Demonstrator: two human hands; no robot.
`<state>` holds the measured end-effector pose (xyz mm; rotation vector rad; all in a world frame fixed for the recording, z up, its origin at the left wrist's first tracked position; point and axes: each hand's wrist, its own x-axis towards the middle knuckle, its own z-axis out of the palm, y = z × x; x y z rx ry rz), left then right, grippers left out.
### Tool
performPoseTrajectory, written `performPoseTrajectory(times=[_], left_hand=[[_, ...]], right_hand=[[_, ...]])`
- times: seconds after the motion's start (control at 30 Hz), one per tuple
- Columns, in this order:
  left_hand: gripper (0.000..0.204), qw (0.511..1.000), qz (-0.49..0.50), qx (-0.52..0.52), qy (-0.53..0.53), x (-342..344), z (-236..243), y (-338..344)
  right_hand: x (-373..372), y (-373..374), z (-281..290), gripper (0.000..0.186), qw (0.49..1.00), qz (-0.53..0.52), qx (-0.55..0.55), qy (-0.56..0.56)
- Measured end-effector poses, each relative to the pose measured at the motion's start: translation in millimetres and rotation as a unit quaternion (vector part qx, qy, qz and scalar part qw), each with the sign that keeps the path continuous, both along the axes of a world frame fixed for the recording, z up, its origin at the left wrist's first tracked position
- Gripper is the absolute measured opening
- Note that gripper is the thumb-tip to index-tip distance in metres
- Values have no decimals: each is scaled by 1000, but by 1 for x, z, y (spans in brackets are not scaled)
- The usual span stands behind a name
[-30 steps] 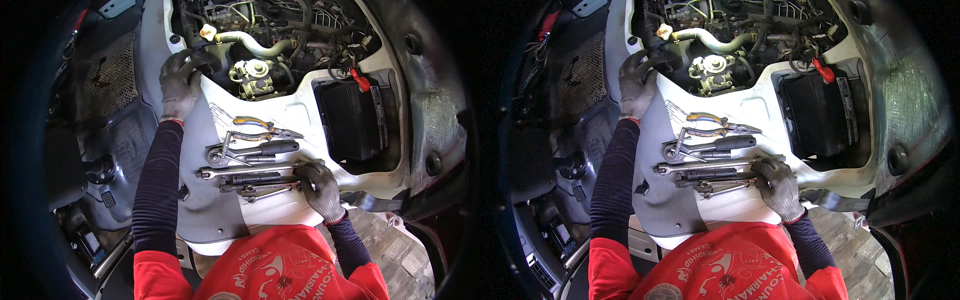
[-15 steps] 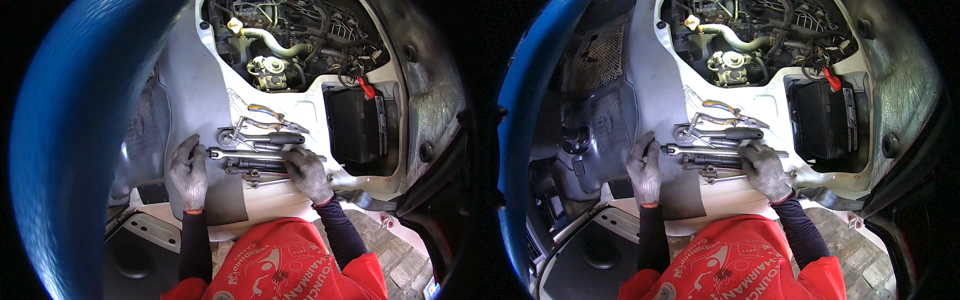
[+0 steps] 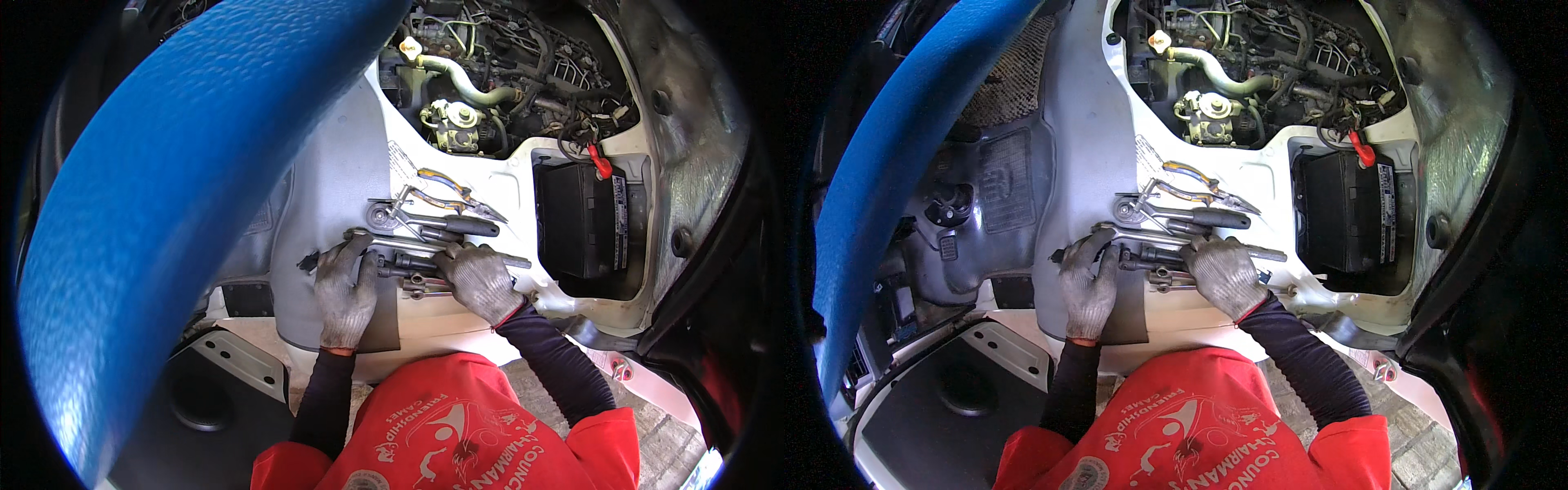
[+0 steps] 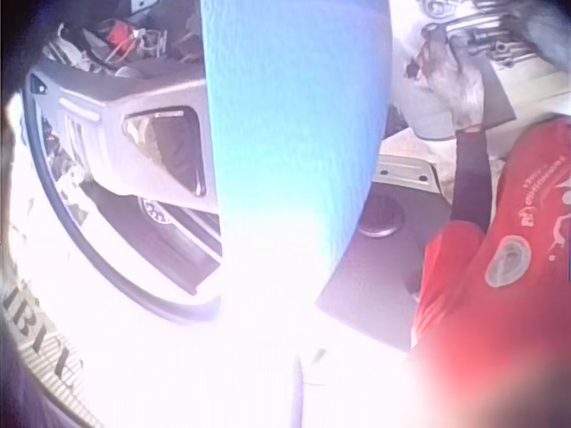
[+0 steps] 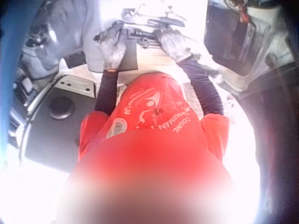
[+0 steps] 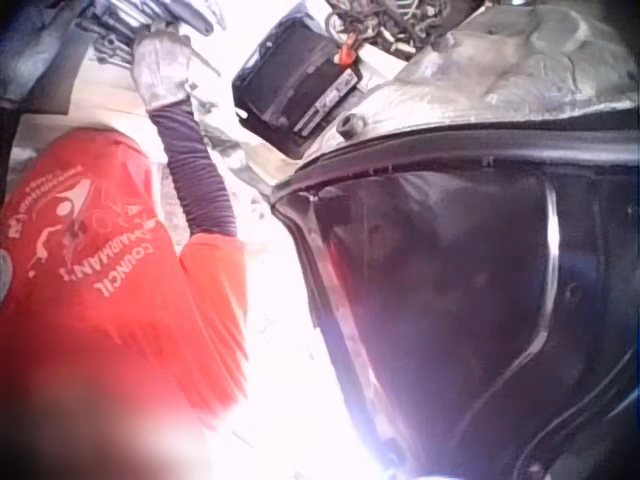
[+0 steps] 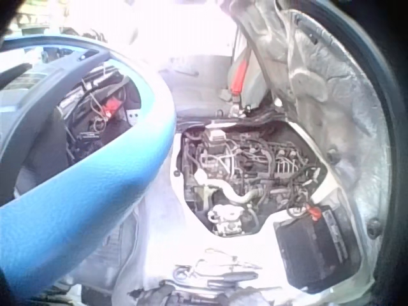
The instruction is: The person opens the hood of a white van and works on the engine using various tools. They remove and adjust components within the engine bay, handling hoses and mechanical parts.
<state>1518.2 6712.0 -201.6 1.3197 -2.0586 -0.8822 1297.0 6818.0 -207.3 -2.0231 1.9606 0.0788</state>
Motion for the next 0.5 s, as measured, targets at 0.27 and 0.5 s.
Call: performPoseTrajectory(times=[0.27,0.5], left_hand=[[26,996,17,83,34,9,9,14],[26,987,15,138,85,6,1,39]], right_hand=[[-6,-21,13,25,991,-21,81,-106],[7,-18,13,32,993,-27,94,-59]])
